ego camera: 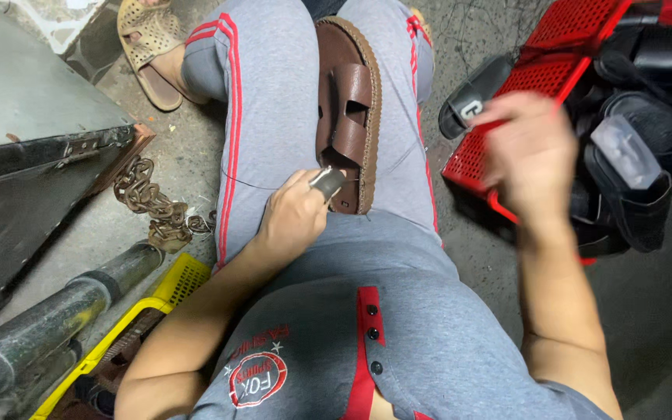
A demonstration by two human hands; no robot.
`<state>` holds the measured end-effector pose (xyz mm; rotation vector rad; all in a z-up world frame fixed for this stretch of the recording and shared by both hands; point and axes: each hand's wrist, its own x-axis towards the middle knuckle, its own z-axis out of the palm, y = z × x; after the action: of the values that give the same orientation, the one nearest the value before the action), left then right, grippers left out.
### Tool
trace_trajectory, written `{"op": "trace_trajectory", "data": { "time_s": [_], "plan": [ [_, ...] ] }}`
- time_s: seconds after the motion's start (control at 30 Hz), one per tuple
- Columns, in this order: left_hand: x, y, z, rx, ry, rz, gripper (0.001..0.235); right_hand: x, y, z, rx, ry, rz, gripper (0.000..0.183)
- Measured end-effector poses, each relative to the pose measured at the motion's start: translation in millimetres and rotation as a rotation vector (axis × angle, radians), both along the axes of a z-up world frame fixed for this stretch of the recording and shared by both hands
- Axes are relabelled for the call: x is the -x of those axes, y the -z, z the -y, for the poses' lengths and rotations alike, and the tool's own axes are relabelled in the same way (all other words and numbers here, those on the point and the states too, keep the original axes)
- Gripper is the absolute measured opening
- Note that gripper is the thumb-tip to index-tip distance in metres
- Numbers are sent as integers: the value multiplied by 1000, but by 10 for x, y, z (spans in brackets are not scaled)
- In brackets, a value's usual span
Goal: The person sits on the floor and sews a brown leather sandal using a needle and thread. They repeatedly push the needle through the sandal strap and pull the thread to secure the stitching.
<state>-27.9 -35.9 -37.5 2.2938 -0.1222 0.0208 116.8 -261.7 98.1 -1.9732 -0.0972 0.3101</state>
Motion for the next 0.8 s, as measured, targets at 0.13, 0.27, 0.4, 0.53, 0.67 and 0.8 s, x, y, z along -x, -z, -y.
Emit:
{"op": "trace_trajectory", "data": {
  "time_s": [0.13, 0.27, 0.4, 0.53, 0.67, 0.8],
  "plan": [
    [-84, -122, -35, -28, -16, 89, 9, 298, 496, -213, 135, -583, 331, 45],
    [-322, -316, -125, 466, 45, -85, 11, 332, 630, -286, 433, -653, 358, 19],
    [-342, -147, -164, 1149, 119, -79, 6, 208, 692, -256, 185, -544, -84, 8],
    [-396, -328, -197, 1554, 79, -39, 5, 188, 838, -202, 57, -483, -330, 7],
    [-741, -602, -245, 1743, 147, -86, 16, 278, 728, -296, -281, -301, -779, 4],
    [-1236, -514, -184, 1604, 34, -69, 21, 355, 922, -231, -490, -152, -942, 8]
  ]
}}
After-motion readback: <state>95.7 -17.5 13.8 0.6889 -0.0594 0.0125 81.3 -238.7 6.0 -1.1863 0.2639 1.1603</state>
